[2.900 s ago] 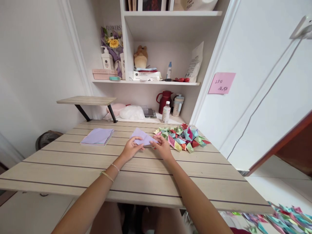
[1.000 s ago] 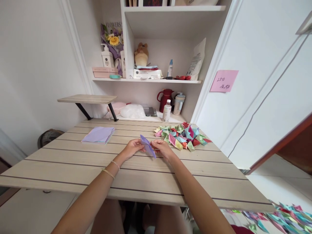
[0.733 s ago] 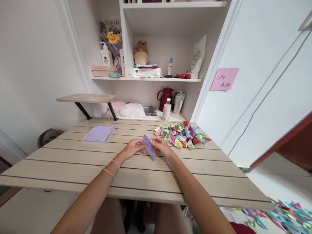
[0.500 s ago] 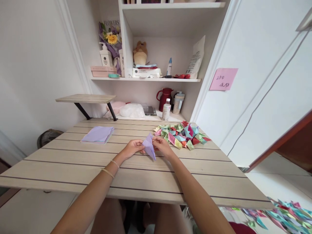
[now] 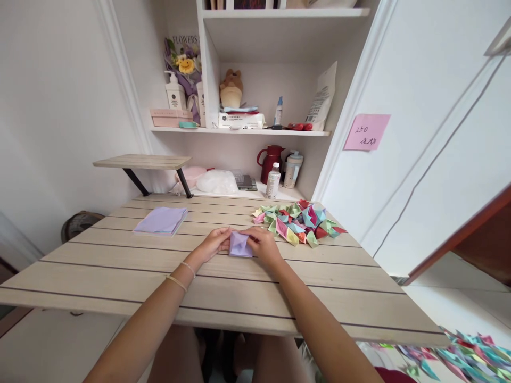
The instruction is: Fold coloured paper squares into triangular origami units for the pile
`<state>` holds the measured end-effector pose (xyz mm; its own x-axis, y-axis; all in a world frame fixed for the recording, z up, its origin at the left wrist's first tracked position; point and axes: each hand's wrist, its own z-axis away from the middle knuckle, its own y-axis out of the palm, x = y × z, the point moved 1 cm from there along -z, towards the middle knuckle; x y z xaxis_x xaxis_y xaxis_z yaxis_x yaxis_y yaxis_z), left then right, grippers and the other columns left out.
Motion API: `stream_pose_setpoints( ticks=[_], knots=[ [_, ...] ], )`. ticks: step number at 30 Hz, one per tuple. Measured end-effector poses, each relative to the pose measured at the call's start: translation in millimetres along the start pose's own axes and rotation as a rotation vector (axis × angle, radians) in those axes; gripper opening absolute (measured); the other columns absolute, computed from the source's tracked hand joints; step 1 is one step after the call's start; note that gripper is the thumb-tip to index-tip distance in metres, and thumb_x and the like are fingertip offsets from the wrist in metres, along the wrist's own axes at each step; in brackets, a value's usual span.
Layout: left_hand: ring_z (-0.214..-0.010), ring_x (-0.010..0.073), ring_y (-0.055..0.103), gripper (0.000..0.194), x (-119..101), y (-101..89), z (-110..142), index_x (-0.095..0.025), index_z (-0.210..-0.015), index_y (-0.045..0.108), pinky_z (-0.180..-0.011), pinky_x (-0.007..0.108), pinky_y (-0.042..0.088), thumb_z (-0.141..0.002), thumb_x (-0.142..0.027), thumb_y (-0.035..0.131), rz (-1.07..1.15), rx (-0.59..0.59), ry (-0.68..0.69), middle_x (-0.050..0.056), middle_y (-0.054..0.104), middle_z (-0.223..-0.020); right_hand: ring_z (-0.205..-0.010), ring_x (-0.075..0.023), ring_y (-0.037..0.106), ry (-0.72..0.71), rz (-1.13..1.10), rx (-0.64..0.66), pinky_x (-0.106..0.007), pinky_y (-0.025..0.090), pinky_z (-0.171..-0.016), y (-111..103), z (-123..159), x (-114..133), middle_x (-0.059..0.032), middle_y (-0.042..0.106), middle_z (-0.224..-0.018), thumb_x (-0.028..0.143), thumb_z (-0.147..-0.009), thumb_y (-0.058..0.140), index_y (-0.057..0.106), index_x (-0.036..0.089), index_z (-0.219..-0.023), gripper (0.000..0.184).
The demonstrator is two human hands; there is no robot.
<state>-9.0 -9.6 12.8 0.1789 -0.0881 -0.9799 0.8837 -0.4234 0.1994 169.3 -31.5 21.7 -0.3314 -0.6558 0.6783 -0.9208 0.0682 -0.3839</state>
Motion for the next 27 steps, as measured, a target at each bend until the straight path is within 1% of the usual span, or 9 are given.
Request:
stream_pose_setpoints(
  ticks=[3, 7, 10, 12, 15, 17, 19, 23, 27],
  knots=[
    [-0.065, 0.0136, 0.062, 0.040, -2.2, 0.9, 1.9, -0.013, -0.097, 0.061, -0.061, 0.024, 0.047, -0.065, -0.036, 0.069, -0.024, -0.007, -0.013, 0.007, 0.066, -0.076, -0.077, -0.0177, 0.059, -0.009, -0.020, 0.020, -0.031, 0.046, -0.071, 0.3, 0.2, -0.9, -0.0044, 0.066, -0.087, 0.007, -0.066, 0.047, 0.070, 0.025, -0.085, 0.035],
    [-0.055, 0.0110, 0.058, 0.043, -2.8, -2.5, -0.7, -0.014, -0.096, 0.057, -0.050, 0.019, 0.042, -0.060, -0.030, 0.073, -0.062, -0.126, 0.033, 0.003, 0.066, -0.069, -0.056, -0.0144, 0.057, 0.202, -0.234, 0.151, -0.028, 0.046, -0.057, 1.6, 0.7, -5.2, -0.0023, 0.065, -0.068, 0.017, -0.067, 0.056, 0.070, 0.021, -0.088, 0.025],
    [-0.049, 0.0100, 0.056, 0.041, -2.6, -5.5, -3.6, -0.015, -0.092, 0.055, -0.045, 0.018, 0.038, -0.059, -0.032, 0.073, -0.073, -0.174, 0.086, 0.001, 0.064, -0.064, -0.053, -0.0139, 0.056, 0.331, -0.444, 0.231, -0.028, 0.047, -0.055, 3.9, 1.1, -5.6, -0.0012, 0.063, -0.059, 0.029, -0.064, 0.065, 0.069, 0.018, -0.084, 0.023],
    [-0.048, 0.0094, 0.054, 0.037, -2.3, -6.1, -4.7, -0.014, -0.084, 0.056, -0.045, 0.018, 0.037, -0.059, -0.033, 0.073, -0.102, -0.170, 0.108, 0.001, 0.063, -0.062, -0.054, -0.0140, 0.056, 0.356, -0.486, 0.216, -0.028, 0.047, -0.056, 4.9, 0.4, -7.3, -0.0017, 0.063, -0.060, 0.036, -0.061, 0.068, 0.068, 0.016, -0.076, 0.024],
    [-0.050, 0.0090, 0.054, 0.031, -1.5, -4.6, -4.4, -0.011, -0.074, 0.060, -0.047, 0.018, 0.039, -0.059, -0.036, 0.072, -0.136, -0.144, 0.112, 0.001, 0.061, -0.060, -0.055, -0.0134, 0.055, 0.375, -0.453, 0.090, -0.026, 0.045, -0.055, 4.5, -1.9, -15.1, -0.0014, 0.062, -0.059, 0.041, -0.062, 0.067, 0.065, 0.016, -0.067, 0.025],
    [-0.056, 0.0107, 0.057, 0.032, -0.9, -2.2, -3.1, -0.010, -0.077, 0.062, -0.053, 0.020, 0.043, -0.059, -0.035, 0.072, -0.125, -0.101, 0.091, 0.003, 0.064, -0.066, -0.055, -0.0135, 0.055, 0.394, -0.421, -0.011, -0.026, 0.044, -0.054, 3.0, -3.6, -21.8, -0.0009, 0.060, -0.057, 0.042, -0.062, 0.067, 0.063, 0.017, -0.067, 0.026],
    [-0.066, 0.0137, 0.061, 0.036, -0.9, 0.1, -1.8, -0.011, -0.082, 0.062, -0.061, 0.024, 0.046, -0.055, -0.029, 0.076, -0.110, -0.068, 0.087, 0.006, 0.066, -0.077, -0.056, -0.0142, 0.055, 0.410, -0.414, -0.064, -0.026, 0.045, -0.054, 1.3, -5.1, -27.0, -0.0009, 0.061, -0.059, 0.041, -0.059, 0.068, 0.063, 0.017, -0.071, 0.028],
    [-0.082, 0.0192, 0.062, 0.046, -3.4, 0.7, -1.8, -0.012, -0.084, 0.062, -0.076, 0.031, 0.047, -0.043, -0.020, 0.081, -0.110, -0.113, 0.190, 0.010, 0.067, -0.091, -0.060, -0.0153, 0.058, 0.398, -0.472, -0.041, -0.028, 0.047, -0.059, -1.2, -6.8, -30.5, -0.0022, 0.064, -0.067, 0.033, -0.057, 0.069, 0.064, 0.017, -0.080, 0.028],
    [-0.081, 0.0199, 0.063, 0.034, -5.0, -4.7, -3.9, -0.011, -0.079, 0.066, -0.079, 0.034, 0.047, -0.050, -0.026, 0.077, -0.129, -0.197, 0.249, 0.011, 0.068, -0.090, -0.073, -0.0182, 0.061, 0.364, -0.478, 0.025, -0.031, 0.048, -0.070, -2.4, -6.6, -30.8, -0.0039, 0.067, -0.083, 0.026, -0.055, 0.068, 0.067, 0.018, -0.078, 0.024]
  ],
)
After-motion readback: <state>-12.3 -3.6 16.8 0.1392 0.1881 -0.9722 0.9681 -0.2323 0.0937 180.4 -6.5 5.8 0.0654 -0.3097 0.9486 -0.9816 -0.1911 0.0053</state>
